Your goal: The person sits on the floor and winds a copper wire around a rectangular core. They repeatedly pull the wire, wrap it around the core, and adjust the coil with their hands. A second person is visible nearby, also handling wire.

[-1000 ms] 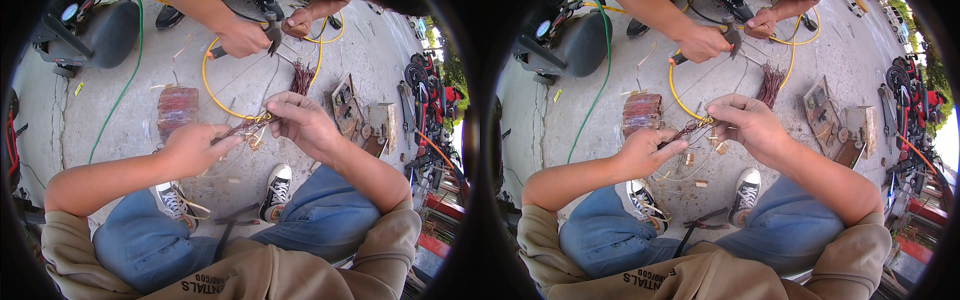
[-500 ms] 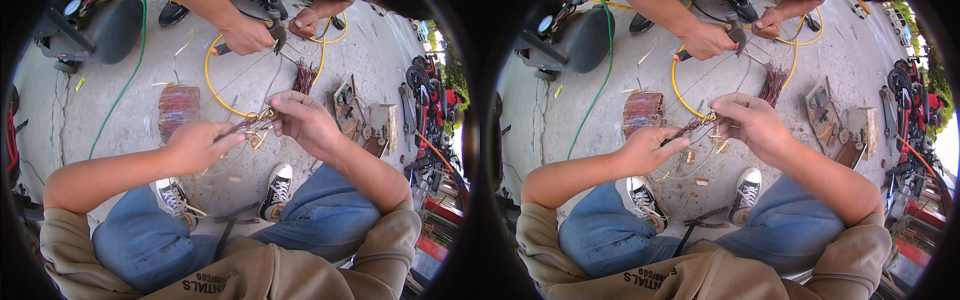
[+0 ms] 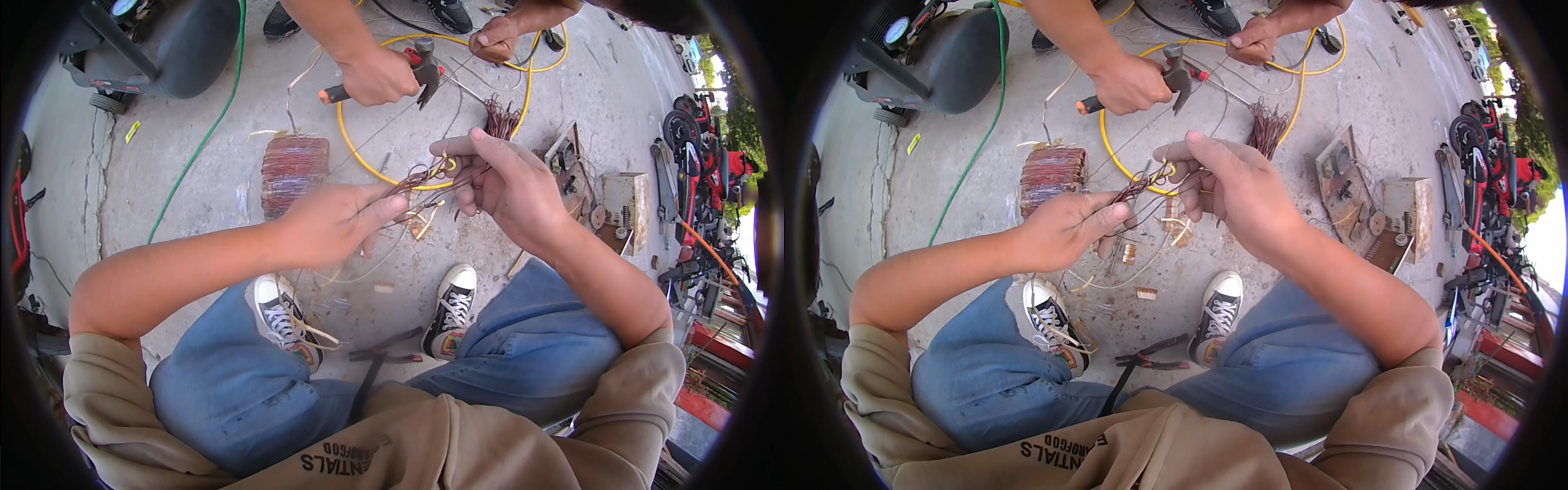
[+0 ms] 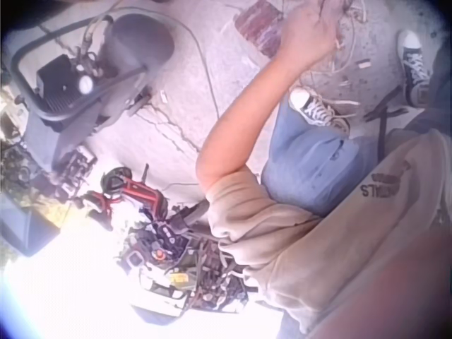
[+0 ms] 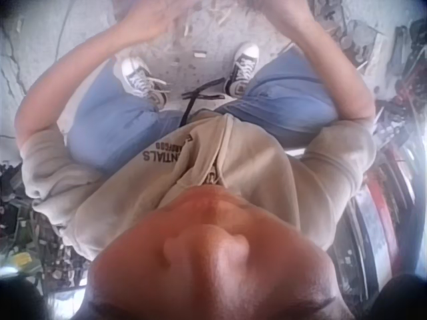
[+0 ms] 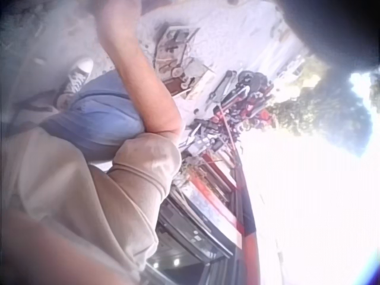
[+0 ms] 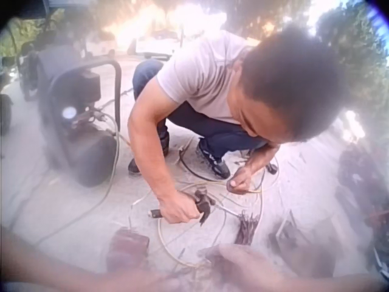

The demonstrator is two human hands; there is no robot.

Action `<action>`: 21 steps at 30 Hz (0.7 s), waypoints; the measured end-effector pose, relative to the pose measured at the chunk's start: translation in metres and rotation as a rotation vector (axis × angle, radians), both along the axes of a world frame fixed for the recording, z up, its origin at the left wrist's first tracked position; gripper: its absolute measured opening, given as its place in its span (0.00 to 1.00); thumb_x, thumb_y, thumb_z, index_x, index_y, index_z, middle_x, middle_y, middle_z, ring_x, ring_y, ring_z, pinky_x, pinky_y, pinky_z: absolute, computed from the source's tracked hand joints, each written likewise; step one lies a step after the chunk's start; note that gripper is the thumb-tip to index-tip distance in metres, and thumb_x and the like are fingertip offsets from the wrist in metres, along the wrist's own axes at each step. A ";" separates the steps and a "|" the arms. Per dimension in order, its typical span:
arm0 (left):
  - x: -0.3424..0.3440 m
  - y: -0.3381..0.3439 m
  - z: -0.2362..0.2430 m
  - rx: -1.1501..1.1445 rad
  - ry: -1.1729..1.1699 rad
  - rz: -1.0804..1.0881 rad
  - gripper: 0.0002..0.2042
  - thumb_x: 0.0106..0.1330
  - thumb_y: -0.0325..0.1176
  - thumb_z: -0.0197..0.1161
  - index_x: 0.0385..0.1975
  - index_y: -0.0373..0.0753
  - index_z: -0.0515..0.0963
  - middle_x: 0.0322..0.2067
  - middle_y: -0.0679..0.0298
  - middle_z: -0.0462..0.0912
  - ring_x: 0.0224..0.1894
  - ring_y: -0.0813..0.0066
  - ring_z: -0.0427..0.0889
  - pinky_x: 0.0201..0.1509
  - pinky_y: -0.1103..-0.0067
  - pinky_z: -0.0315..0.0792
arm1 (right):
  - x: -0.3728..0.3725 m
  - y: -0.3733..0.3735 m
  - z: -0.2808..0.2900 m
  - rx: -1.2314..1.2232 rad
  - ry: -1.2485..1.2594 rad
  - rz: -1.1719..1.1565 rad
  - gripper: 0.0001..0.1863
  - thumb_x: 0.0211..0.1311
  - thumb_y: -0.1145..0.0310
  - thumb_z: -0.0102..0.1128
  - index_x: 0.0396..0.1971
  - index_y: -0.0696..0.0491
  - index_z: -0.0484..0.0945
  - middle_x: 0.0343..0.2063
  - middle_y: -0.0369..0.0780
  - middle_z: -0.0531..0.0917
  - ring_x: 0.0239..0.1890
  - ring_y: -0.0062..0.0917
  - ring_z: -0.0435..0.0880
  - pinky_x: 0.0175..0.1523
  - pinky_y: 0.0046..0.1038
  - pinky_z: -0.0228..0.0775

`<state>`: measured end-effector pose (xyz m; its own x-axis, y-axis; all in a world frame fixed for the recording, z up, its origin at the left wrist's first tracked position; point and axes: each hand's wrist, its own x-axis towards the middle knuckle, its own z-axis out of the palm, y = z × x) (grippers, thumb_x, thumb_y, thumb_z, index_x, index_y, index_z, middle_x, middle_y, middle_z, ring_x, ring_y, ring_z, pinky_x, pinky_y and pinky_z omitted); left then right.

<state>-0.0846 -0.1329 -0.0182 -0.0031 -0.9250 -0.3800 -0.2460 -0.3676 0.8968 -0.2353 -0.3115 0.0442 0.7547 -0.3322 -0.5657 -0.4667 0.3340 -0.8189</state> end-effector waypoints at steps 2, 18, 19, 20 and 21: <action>0.001 -0.004 -0.004 -0.118 -0.037 -0.022 0.24 0.74 0.55 0.43 0.46 0.40 0.77 0.22 0.64 0.80 0.24 0.74 0.81 0.30 0.74 0.73 | 0.000 0.000 0.005 -0.028 -0.036 0.029 0.28 0.76 0.52 0.40 0.55 0.63 0.73 0.24 0.36 0.73 0.27 0.19 0.72 0.33 0.23 0.64; 0.011 -0.057 0.037 -0.109 0.323 -0.239 0.24 0.76 0.54 0.42 0.45 0.39 0.78 0.23 0.66 0.80 0.31 0.80 0.79 0.45 0.77 0.70 | -0.007 -0.008 0.024 -0.257 -0.079 -0.024 0.17 0.68 0.60 0.59 0.46 0.58 0.77 0.22 0.31 0.75 0.23 0.13 0.73 0.26 0.16 0.61; 0.014 -0.059 0.037 -0.064 0.297 -0.252 0.27 0.75 0.57 0.40 0.45 0.38 0.78 0.23 0.65 0.81 0.35 0.80 0.79 0.49 0.76 0.68 | -0.008 -0.009 0.025 -0.223 -0.068 -0.049 0.15 0.68 0.59 0.59 0.42 0.57 0.77 0.22 0.32 0.76 0.23 0.13 0.74 0.27 0.16 0.62; 0.015 -0.061 0.034 -0.071 0.297 -0.251 0.28 0.75 0.57 0.40 0.45 0.38 0.78 0.23 0.65 0.81 0.35 0.80 0.78 0.49 0.76 0.68 | -0.009 -0.011 0.024 -0.208 -0.071 -0.054 0.15 0.68 0.60 0.59 0.42 0.58 0.77 0.22 0.32 0.76 0.23 0.14 0.74 0.27 0.17 0.63; 0.016 -0.061 0.030 -0.078 0.296 -0.251 0.29 0.75 0.58 0.39 0.46 0.37 0.78 0.22 0.65 0.80 0.36 0.80 0.78 0.49 0.76 0.68 | -0.011 -0.014 0.021 -0.193 -0.074 -0.059 0.15 0.68 0.60 0.59 0.42 0.58 0.77 0.22 0.32 0.76 0.23 0.15 0.74 0.28 0.17 0.63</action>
<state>-0.0687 -0.1944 0.0115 -0.3315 -0.9078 -0.2570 -0.0461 -0.2565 0.9655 -0.2460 -0.3250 0.0652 0.7680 -0.4738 -0.4310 -0.3869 0.1931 -0.9017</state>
